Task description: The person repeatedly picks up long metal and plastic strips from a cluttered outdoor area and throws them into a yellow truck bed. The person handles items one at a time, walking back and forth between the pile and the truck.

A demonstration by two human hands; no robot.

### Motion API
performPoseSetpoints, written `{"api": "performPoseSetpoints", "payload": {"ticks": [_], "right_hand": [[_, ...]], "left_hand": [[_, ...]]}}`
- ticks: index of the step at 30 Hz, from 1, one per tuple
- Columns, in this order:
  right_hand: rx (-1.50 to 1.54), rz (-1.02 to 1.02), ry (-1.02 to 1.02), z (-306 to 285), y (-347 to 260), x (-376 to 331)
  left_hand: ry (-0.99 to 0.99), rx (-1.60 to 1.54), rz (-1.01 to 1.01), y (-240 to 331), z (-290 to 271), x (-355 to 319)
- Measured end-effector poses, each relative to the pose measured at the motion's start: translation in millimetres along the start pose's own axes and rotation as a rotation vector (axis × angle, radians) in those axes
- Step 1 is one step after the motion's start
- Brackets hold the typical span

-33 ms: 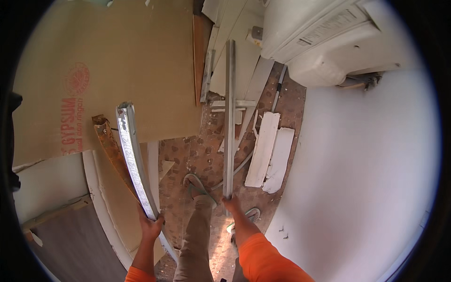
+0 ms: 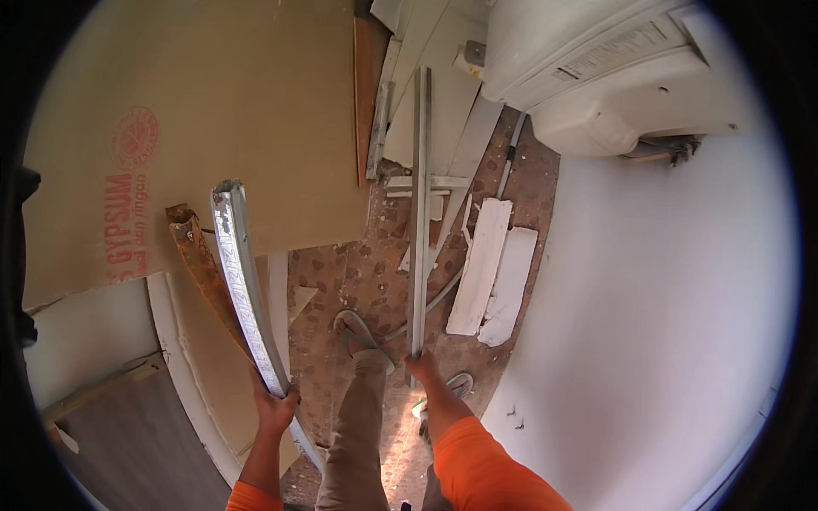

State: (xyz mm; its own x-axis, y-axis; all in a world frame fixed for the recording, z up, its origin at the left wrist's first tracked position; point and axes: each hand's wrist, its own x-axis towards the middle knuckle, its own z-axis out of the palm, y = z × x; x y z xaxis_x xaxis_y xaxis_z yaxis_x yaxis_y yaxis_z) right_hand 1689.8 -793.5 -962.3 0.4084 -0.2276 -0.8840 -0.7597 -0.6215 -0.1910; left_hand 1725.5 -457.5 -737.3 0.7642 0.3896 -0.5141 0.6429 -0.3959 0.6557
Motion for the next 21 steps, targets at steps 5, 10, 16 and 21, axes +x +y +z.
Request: {"api": "performPoseSetpoints", "payload": {"ticks": [5, 10, 16, 21], "right_hand": [[-0.108, 0.079, 0.130, -28.2, -42.7, 53.0], [-0.148, -0.329, 0.565, -112.9, -177.1, 116.2], [-0.033, -0.809, 0.505, -116.6, -340.6, 154.1], [-0.065, -0.725, 0.578, -76.5, -401.3, 196.7]], "left_hand": [[-0.037, -0.034, -0.034, -24.0, -3.7, 22.2], [-0.027, -0.013, -0.059, -56.9, -1.2, 31.7], [-0.050, -0.064, -0.132, -77.1, 13.7, 36.1], [-0.018, -0.080, -0.155, -79.3, 21.3, 42.3]]}}
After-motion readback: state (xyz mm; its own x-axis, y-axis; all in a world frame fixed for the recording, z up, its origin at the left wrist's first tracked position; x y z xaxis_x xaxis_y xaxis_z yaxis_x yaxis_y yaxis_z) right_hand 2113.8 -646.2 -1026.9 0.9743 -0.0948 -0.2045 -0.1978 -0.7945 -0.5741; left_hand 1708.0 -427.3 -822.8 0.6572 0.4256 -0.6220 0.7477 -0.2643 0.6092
